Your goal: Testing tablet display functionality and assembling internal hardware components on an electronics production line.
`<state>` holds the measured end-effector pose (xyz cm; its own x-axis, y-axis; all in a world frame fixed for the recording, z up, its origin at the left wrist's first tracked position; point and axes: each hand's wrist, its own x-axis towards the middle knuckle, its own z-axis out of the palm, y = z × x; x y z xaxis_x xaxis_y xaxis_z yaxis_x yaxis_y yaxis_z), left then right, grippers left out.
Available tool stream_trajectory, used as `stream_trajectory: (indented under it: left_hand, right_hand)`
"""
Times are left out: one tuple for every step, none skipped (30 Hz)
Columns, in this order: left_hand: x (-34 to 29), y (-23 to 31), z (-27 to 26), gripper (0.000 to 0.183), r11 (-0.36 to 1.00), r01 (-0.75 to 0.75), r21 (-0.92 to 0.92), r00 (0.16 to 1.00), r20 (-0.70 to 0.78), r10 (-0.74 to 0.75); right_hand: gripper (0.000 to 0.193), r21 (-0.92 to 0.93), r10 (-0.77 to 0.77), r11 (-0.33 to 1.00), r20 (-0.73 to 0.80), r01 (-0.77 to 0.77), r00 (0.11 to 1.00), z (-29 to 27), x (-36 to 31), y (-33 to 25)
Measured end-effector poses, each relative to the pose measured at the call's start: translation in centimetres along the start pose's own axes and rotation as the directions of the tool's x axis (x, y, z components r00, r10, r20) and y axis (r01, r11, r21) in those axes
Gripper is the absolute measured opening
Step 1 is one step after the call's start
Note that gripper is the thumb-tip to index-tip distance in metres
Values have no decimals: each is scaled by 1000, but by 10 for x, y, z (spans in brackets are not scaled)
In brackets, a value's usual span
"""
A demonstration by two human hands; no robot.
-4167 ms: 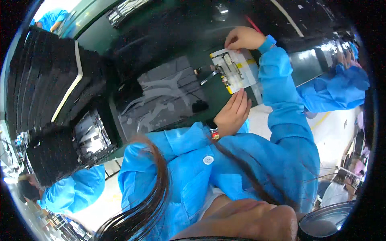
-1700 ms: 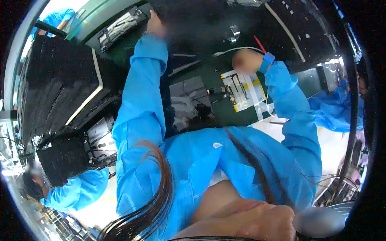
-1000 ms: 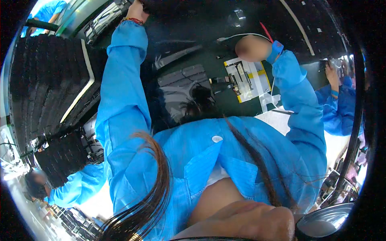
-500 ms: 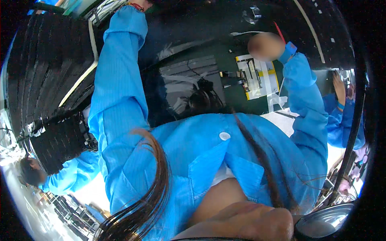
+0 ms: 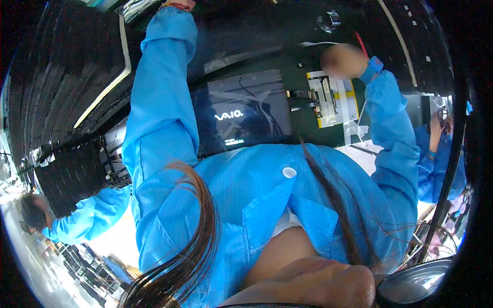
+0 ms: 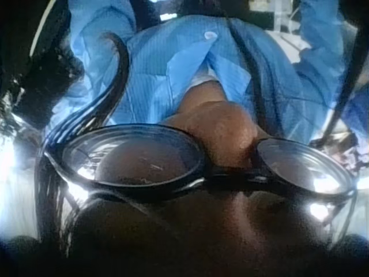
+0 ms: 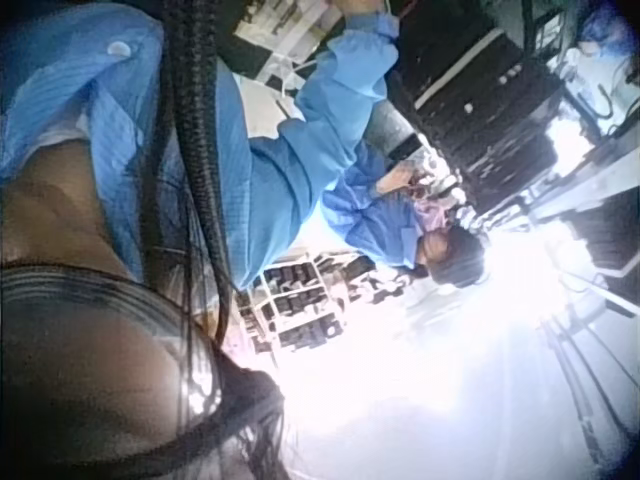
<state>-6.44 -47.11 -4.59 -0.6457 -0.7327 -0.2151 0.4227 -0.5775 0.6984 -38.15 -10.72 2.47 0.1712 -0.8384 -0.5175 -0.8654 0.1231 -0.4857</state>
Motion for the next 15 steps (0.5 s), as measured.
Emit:
stream_trajectory:
  left_hand:
    - [9, 8, -34, 26, 1000, 25, 0, 994, 103, -25]
    - [15, 19, -67, 30, 999, 47, 5, 978, 202, -47]
    - [21, 40, -95, 35, 998, 60, 14, 954, 295, -61]
    - [15, 56, -127, 35, 1000, 19, 14, 961, 276, -22]
    - [33, 44, -117, 36, 999, -49, 0, 977, 206, 48]
    - [40, 32, -95, 38, 992, -124, -6, 983, 140, 123]
    - [32, 26, -74, 42, 976, -216, -1, 975, 58, 216]
    - [19, 19, -52, 46, 951, -309, 5, 951, -21, 309]
    - [7, 12, -29, 51, 916, -401, 18, 911, -98, 401]
    - [3, 0, 11, 51, 917, -399, 21, 915, -54, 399]
    - [-2, -17, 54, 48, 723, -575, 382, 807, 119, 579]
    - [-28, -16, 61, 52, 340, -673, 657, 648, 302, 699]
    - [-52, -9, 62, 52, 305, -671, 676, 622, 288, 728]
    - [-76, -3, 60, 50, 593, -640, 489, 724, 123, 679]
    - [-79, 3, 71, 62, 811, -546, 210, 834, 41, 551]
  right_hand:
    - [7, -14, -3, 1000, -9, 3, 1000, -2, 2, -4]
    - [7, -30, -10, 1000, -19, 10, 1000, -6, 4, -11]
    - [8, -123, -86, 988, 33, 90, 996, -12, 6, -20]
    - [10, -213, -177, 955, 146, 205, 973, -24, 14, -31]
    - [12, -266, -202, 927, 238, 264, 950, -36, 24, -22]
    - [15, -197, -314, 932, -17, 305, 949, -49, 38, -12]
    - [19, -153, -410, 911, -270, 382, 871, -65, 62, -4]
    - [24, 147, -309, 896, -474, 420, 825, -79, 82, -6]
    - [29, 415, -147, 769, -626, 487, 766, -94, 105, -6]
    - [31, 625, -7, 561, -652, 542, 759, -105, 147, 28]
    - [34, 760, 132, 286, -634, 583, 762, -113, 176, 62]
    - [34, 757, 86, 280, -632, 590, 770, -115, 195, 41]
    - [32, 375, 39, 877, -679, 300, 733, -112, 211, 9]
    - [34, -233, -55, 959, -708, -159, 704, -111, 227, -18]
    - [34, -235, -65, 959, -723, -157, 688, -124, 243, -3]
